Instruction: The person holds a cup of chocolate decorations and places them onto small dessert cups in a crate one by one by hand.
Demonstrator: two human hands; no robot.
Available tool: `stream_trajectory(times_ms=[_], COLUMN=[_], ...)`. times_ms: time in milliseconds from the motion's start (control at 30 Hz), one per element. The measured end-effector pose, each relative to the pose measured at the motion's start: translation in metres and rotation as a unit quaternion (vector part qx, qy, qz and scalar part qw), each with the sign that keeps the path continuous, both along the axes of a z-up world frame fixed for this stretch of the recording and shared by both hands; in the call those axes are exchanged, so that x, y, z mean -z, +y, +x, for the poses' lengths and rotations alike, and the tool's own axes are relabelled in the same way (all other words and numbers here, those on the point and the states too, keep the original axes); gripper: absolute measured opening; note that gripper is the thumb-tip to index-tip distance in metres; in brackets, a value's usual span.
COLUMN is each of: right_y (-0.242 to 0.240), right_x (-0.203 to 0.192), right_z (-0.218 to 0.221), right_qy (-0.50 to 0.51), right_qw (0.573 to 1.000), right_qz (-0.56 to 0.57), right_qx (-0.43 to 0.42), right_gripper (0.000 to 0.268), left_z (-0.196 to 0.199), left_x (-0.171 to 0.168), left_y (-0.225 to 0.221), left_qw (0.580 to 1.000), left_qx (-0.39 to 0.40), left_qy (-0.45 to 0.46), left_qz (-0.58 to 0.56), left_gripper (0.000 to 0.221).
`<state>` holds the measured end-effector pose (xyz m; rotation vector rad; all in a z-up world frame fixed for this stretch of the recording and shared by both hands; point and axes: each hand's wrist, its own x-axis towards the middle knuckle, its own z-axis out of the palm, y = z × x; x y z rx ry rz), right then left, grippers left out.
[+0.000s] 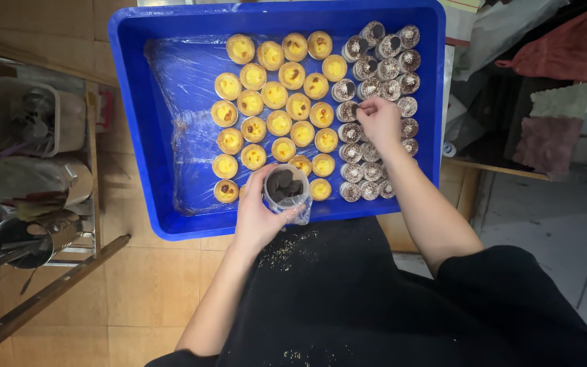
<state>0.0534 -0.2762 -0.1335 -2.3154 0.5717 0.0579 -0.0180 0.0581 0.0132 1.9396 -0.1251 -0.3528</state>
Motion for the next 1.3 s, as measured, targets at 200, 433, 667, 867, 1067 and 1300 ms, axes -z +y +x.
stream_trajectory(times_ms=[200,433,667,867,1067,1300], right_y=[0.005,0.003,-0.001,0.030,0.080,0.098], right_x=[0.000,0.012,-0.015,-0.102,-0.180,-0.204], right_z=[0.001,0.002,-0.006,-0.061,-0.104,-0.104], right_qy=[0.006,-0.016,-0.028,-0.038,-0.044,-0.019], right_qw=[1.000,0.999,0.999,0.986,0.965,0.974], right_qz=[-0.021,-0.032,-0.035,0.159,0.152,0.077], right_qx=[0.004,-0.020,-0.015,-0.026,-0.208,-0.211], right_gripper=[0.015,0.016,0.023,0.017,0.015,0.026], left_z=[-0.004,-0.007,-0.007,-0.001,0.002,0.000], left_x=[0.002,0.005,0.002,-0.007,-0.016,-0.019], left_y=[0.002,0.004,0.005,-0.010,-0.024,-0.041], left_qw=[1.000,1.000,1.000,0.998,0.990,0.977], left_qx=[0.001,-0.007,-0.001,0.038,0.099,0.155], left_qy=[-0.002,-0.006,-0.009,-0.035,-0.072,-0.120], left_qz=[-0.010,-0.010,-0.022,-0.043,-0.068,-0.083], left_gripper=[0.082,0.084,0.082,0.082,0.081,0.077])
